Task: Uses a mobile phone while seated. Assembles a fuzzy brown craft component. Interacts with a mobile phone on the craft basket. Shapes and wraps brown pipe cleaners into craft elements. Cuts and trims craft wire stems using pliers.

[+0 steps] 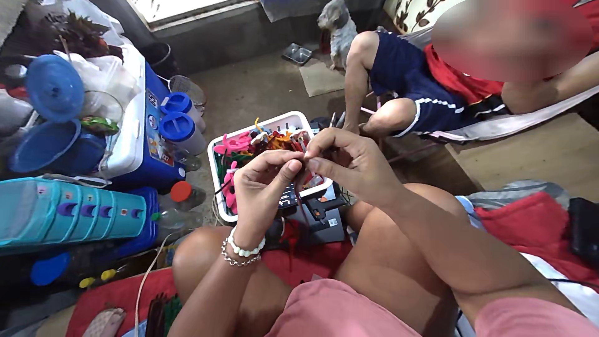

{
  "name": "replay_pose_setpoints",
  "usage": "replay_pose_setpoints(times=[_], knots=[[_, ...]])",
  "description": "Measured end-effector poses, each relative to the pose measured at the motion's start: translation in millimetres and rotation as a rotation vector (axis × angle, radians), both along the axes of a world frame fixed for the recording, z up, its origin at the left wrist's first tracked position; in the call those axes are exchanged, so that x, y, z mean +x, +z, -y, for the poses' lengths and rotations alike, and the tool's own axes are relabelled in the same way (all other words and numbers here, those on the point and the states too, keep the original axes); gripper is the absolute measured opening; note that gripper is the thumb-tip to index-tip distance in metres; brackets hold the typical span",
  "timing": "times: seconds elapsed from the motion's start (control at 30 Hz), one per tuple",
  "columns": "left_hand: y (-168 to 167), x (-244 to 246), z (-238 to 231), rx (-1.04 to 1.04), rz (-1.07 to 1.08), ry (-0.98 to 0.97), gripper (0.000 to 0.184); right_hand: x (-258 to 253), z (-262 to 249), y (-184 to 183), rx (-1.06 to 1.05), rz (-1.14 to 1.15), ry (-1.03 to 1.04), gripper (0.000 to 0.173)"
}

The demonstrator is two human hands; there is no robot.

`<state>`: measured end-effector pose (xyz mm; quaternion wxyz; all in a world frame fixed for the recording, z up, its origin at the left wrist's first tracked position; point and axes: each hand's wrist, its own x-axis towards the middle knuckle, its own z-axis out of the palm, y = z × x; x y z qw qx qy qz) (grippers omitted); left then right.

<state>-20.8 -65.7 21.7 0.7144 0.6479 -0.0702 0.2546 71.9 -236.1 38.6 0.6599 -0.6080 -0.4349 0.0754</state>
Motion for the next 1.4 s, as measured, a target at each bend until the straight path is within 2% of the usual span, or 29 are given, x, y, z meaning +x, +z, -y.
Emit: replay_pose_setpoints(times=[0.1, 0.33, 0.9, 1.2, 1.4], knots=[[0, -3, -7, 0.089, -0.006, 0.015, 0.012, 0, -1, -1, -0.056, 0.041, -0.031, 0.010], [-3, -12, -22, 0.320, 0.030, 0.077, 0.010, -5, -5, -4, -0.101, -0.081, 0.086, 0.009], [-10, -22, -21, 0.317, -0.100, 0.101, 0.009, -11, -15, -13, -0.113, 0.107, -0.039, 0.010], [-7, -20, -23, 0.034, -0.288, -0.141, 0.013, -8, -11, -11, -0.126, 0.155, -0.039, 0.011], [-9, -18, -21, 0.219, -0.172, -0.032, 0.014, -7, -11, -11, -0.135, 0.087, -0.010, 0.011]])
